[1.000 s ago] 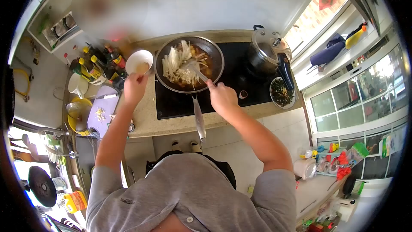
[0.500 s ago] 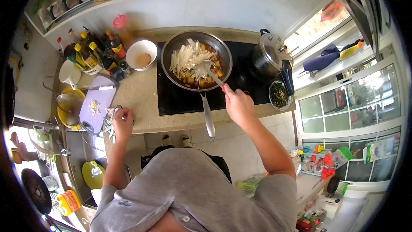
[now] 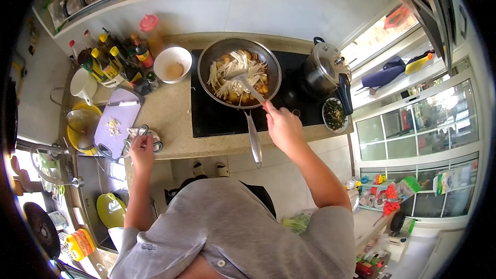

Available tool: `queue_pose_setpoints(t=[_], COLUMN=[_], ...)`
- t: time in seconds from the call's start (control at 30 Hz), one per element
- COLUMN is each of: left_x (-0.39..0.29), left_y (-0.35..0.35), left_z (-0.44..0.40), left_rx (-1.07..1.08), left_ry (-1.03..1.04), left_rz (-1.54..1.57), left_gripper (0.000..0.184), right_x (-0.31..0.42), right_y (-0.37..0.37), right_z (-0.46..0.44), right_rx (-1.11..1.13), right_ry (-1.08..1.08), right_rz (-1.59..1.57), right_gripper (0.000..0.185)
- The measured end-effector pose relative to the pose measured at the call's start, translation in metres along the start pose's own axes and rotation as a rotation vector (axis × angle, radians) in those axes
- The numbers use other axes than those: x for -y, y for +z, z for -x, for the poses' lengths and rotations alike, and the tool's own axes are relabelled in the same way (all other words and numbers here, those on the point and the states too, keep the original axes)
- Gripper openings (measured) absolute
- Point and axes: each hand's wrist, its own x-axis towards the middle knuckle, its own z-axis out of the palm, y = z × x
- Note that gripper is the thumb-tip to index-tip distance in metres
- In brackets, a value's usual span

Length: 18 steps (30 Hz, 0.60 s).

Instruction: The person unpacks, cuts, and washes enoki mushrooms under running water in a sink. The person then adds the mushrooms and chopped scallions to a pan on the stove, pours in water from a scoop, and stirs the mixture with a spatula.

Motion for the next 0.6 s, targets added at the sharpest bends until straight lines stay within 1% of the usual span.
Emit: queue_pose_setpoints(t=[0.1,0.13,0.27,0.37,0.43,0.5,0.53,0.6], left_x=[0.006,0.006,-0.001,0.006,0.012,0.018,0.021,0.025], left_y=[-0.009,-0.009,-0.002,-0.004,-0.003,-0.006,-0.006,-0.002], left_z=[0.011,0.012,0.012,0.011,0.008,0.011,0.013,0.013], left_rx=[0.037,0.045,0.05,0.039,0.018,0.005,0.013,0.058], left_ry=[-0.026,-0.024,-0.031,-0.01,0.004,-0.003,0.003,-0.035], left_rz=[-0.042,-0.043,-0.053,-0.067,-0.062,-0.059,-0.062,-0.09], left_gripper=[0.014,0.014,0.015,0.013,0.012,0.011,0.011,0.011], right_x=[-0.001,0.006,-0.007,-0.008,-0.007,0.001,0.008,0.004], right_y=[-0.012,-0.01,0.034,0.022,0.011,0.01,0.009,0.013], right_z=[0.018,0.014,-0.021,-0.008,-0.005,-0.01,-0.02,-0.028], right_rx=[0.055,0.021,0.025,0.046,0.08,0.122,0.142,0.116], right_ry=[0.023,-0.004,0.061,0.022,0.001,0.064,0.133,0.104], right_rz=[-0.073,-0.069,-0.039,-0.11,-0.054,-0.093,-0.076,-0.113], right_gripper=[0.04,0.033,0.031,0.03,0.03,0.031,0.029,0.029])
